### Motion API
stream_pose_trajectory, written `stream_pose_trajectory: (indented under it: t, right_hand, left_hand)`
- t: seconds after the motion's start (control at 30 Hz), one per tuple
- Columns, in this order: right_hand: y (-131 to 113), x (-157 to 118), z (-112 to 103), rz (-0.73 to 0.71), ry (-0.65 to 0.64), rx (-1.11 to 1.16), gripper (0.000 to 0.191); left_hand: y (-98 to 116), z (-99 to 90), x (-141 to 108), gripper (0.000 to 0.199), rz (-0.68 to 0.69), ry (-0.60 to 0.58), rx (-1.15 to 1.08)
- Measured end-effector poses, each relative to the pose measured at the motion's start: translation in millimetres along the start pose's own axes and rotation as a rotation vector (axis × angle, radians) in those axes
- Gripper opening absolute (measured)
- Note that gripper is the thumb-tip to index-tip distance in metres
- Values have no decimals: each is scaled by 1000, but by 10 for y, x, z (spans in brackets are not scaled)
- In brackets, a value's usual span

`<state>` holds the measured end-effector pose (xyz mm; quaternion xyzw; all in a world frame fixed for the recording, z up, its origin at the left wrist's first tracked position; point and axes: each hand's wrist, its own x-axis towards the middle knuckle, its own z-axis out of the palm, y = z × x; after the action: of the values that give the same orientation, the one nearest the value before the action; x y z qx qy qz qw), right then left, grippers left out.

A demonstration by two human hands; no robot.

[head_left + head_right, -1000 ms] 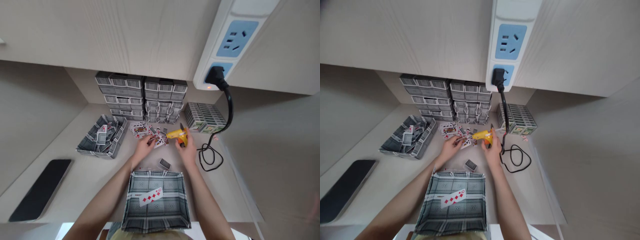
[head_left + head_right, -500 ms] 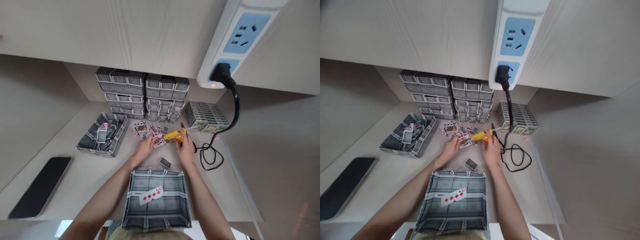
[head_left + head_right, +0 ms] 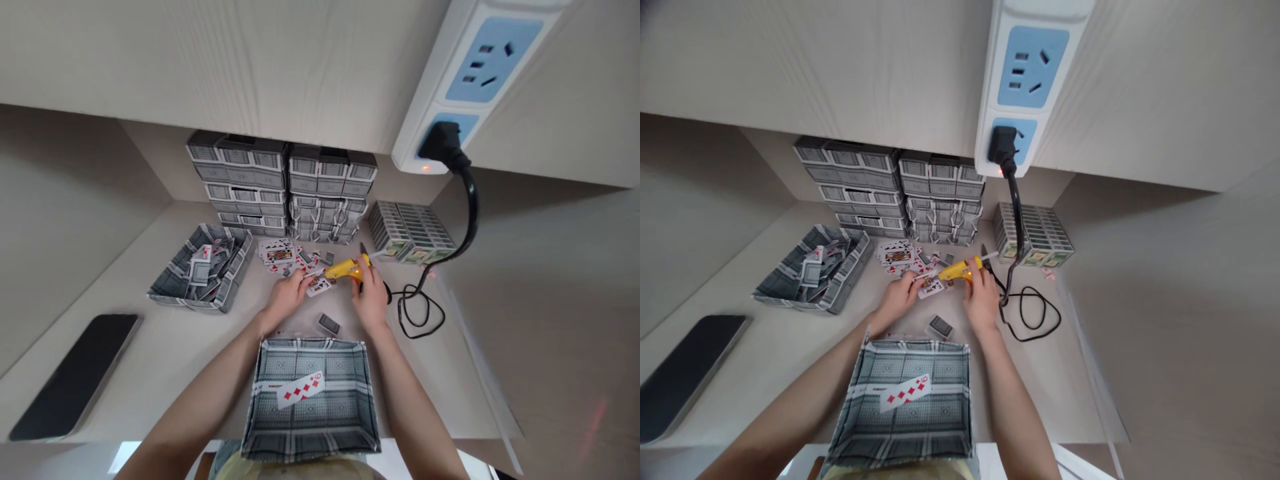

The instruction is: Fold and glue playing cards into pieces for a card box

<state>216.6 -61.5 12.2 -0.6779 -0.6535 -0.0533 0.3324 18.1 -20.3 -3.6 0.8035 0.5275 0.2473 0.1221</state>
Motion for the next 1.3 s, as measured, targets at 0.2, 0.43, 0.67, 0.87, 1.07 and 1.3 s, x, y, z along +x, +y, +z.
stream_pose_trajectory:
  t: [0.2, 0.43, 0.67, 0.87, 1.07, 1.3]
  right_hand:
    - [30, 1, 6, 16, 8, 21, 54]
    - [42, 26, -24, 50, 30, 43, 52]
    - [215, 67, -73, 292, 126, -80, 65]
    - [211, 85, -151, 460, 102, -235, 67]
    - [81, 59, -104, 183, 77, -9, 27]
    - [-175, -102, 199, 116, -213, 92, 28]
  left_hand:
    - [5, -21, 0, 31, 5, -1, 6]
    - [-7, -12, -3, 30, -3, 21, -32]
    - [-60, -14, 5, 29, -67, 179, -166]
    - [-106, -12, 43, 30, -176, 310, -247]
    - [-191, 42, 69, 29, -227, 388, -290]
    - [-180, 35, 79, 28, -193, 368, -312]
